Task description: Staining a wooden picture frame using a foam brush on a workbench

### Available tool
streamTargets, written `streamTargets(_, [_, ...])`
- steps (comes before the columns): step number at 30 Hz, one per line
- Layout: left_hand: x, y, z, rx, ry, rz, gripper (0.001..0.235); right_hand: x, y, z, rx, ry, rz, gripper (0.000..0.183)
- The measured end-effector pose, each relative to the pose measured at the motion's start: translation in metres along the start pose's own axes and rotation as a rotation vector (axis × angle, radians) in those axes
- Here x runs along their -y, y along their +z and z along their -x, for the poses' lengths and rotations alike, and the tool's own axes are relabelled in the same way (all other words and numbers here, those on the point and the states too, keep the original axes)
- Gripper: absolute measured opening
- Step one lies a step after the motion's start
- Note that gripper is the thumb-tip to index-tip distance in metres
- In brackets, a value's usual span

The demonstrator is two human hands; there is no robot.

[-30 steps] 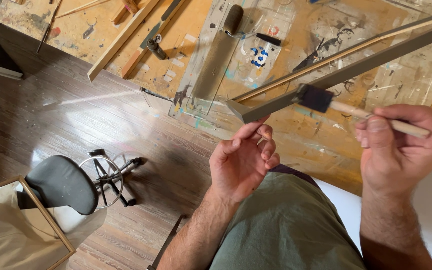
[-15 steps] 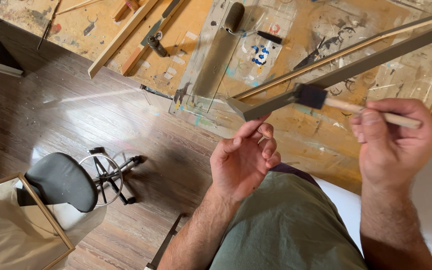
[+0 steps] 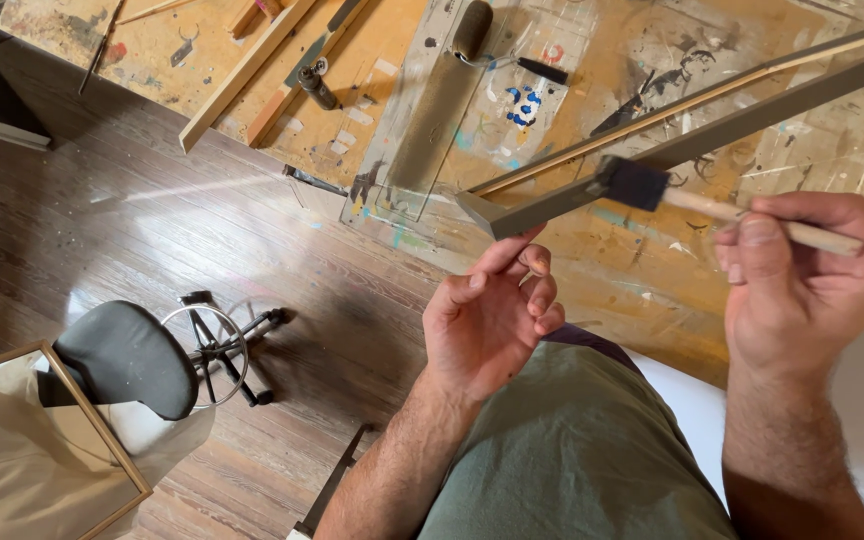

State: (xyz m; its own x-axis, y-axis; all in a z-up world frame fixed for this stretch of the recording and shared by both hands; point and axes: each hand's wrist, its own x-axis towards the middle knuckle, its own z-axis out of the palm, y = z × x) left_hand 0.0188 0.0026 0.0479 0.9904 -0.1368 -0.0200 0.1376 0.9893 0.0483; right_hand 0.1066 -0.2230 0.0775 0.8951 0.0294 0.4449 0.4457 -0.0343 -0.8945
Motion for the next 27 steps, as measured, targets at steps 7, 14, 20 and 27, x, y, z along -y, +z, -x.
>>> streamTargets(7, [0.000, 0.001, 0.001, 0.001, 0.000, -0.009, 0.053, 0.000, -0.002, 0.000, 0.001, -0.012, 0.057, 0.016])
streamTargets(14, [0.001, 0.002, 0.002, 0.010, 0.003, -0.002, 0.047, 0.007, 0.003, 0.000, 0.017, 0.013, 0.078, 0.016])
streamTargets(20, [0.001, 0.003, 0.001, -0.001, 0.002, -0.003, 0.049, 0.011, 0.004, 0.006, -0.002, 0.033, 0.071, 0.019])
streamTargets(27, [0.002, 0.001, 0.002, 0.004, 0.006, -0.001, 0.046, 0.002, -0.010, 0.005, -0.019, -0.020, 0.048, 0.017])
